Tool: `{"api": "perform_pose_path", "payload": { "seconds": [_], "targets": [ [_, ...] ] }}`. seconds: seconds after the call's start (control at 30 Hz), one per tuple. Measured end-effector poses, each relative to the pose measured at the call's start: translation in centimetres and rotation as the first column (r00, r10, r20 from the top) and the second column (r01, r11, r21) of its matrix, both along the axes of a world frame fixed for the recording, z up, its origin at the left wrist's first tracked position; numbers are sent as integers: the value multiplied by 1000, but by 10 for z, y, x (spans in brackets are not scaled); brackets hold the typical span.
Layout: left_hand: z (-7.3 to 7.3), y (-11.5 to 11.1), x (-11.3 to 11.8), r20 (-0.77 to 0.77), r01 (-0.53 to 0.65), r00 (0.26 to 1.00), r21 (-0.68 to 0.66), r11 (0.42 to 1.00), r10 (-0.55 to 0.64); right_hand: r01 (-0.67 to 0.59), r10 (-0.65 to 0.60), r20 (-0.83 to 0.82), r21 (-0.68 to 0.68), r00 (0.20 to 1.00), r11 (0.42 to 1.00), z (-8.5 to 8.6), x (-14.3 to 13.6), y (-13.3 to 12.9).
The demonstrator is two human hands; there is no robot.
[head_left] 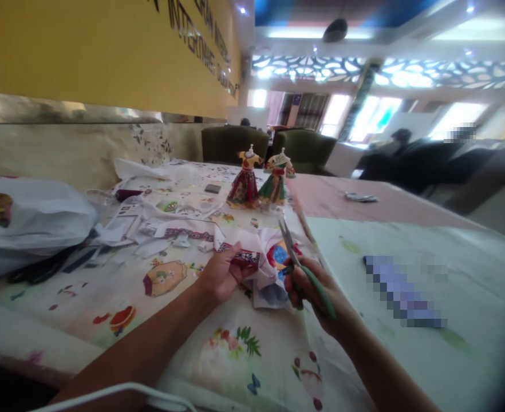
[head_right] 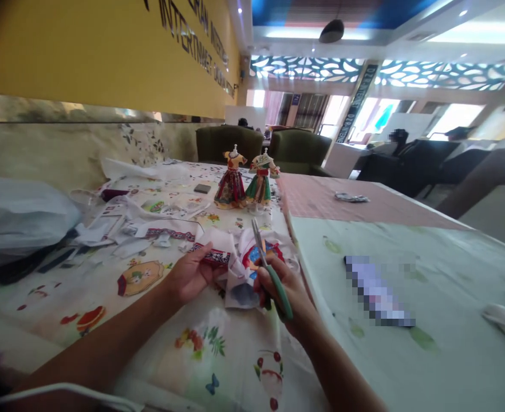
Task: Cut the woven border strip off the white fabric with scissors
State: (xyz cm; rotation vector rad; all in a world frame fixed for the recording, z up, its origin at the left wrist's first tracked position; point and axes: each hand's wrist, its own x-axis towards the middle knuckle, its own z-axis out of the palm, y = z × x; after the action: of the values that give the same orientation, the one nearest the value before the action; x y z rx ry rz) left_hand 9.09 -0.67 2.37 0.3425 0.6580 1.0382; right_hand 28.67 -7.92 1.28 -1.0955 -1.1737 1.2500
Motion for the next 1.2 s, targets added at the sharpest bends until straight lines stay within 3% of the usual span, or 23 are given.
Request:
{"api": "perform_pose_path", "payload": {
  "seconds": [0.17,0.4,0.6,0.8,1.2],
  "targets": [
    [12,-3,-3,8,-11,1000,20,1000,11,-82,82,-8,27,997,996,1,-10,-9],
    [27,-4,-11,127,-101,987,21,995,98,-192,191,15,39,981,981,20,-26,-34],
    [26,-1,-17,181,-147,974,64,987,134,-275,288,91,-134,953,952,21,-37,-38],
    [31,-2,-16,179,-210,964,69,975,195,-249,276,143,-179,950,952,16,-43,-35],
    [31,-14,-5,148,-148,979,57,987,138,-222,232,108,-98,967,970,9,-41,-31]
  ]
}}
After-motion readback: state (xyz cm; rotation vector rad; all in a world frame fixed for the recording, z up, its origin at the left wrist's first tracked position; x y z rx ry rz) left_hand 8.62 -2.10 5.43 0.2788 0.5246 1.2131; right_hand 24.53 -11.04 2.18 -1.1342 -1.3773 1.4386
